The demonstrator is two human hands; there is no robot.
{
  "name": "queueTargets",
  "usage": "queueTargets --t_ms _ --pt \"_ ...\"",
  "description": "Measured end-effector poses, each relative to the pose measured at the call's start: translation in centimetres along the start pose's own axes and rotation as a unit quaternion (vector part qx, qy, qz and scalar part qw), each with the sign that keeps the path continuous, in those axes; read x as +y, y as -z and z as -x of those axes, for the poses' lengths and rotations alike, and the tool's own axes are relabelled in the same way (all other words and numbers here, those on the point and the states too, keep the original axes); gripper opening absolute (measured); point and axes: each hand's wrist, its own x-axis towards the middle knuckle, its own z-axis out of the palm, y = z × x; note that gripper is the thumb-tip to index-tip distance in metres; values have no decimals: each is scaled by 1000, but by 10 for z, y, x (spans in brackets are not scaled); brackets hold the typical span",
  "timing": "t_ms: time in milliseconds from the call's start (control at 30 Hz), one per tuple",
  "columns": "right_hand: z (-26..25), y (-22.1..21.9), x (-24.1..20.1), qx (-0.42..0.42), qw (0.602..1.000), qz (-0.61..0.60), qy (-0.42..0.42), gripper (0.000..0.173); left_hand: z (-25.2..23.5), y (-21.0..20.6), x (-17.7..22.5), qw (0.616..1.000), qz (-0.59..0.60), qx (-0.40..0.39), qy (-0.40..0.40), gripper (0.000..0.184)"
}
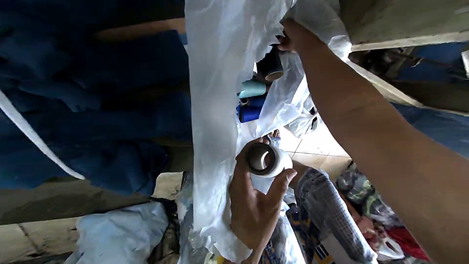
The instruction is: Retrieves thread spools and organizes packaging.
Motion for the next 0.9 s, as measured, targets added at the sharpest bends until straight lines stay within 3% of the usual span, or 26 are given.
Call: queueTargets --t_ms 100,167,233,267,333,467,533,633,733,900 --pt "14 -6 2 -6 999 -11 36 55 0 3 1 1000 -2 9 0 75" --pt "49 -20 -10 16 988 125 94 51 0 3 3 1000 -5 16 0 74" --pt "62 -31 -12 95 939 292 156 46 3 2 7 1000 -19 16 4 74" --pt "68 -36 -9 142 931 285 177 43 6 0 10 999 -29 15 5 74" --pt "85 -44 1 223 929 158 251 37 13 -2 17 999 -42 14 0 73" --pt "160 -28 46 230 906 -21 353 36 37 3 36 997 -74 5 14 79" --pt "211 -12 69 197 901 -84 377 26 51 6 48 997 -57 14 44 85" --pt "309 16 90 78 921 -226 307 27 72 14 69 996 41 49 63 85" --pt "401 60 100 3 923 -253 289 28 97 27 89 989 121 70 42 81" --pt "497 135 101 -60 916 -284 278 32 147 37 125 986 130 104 17 68"
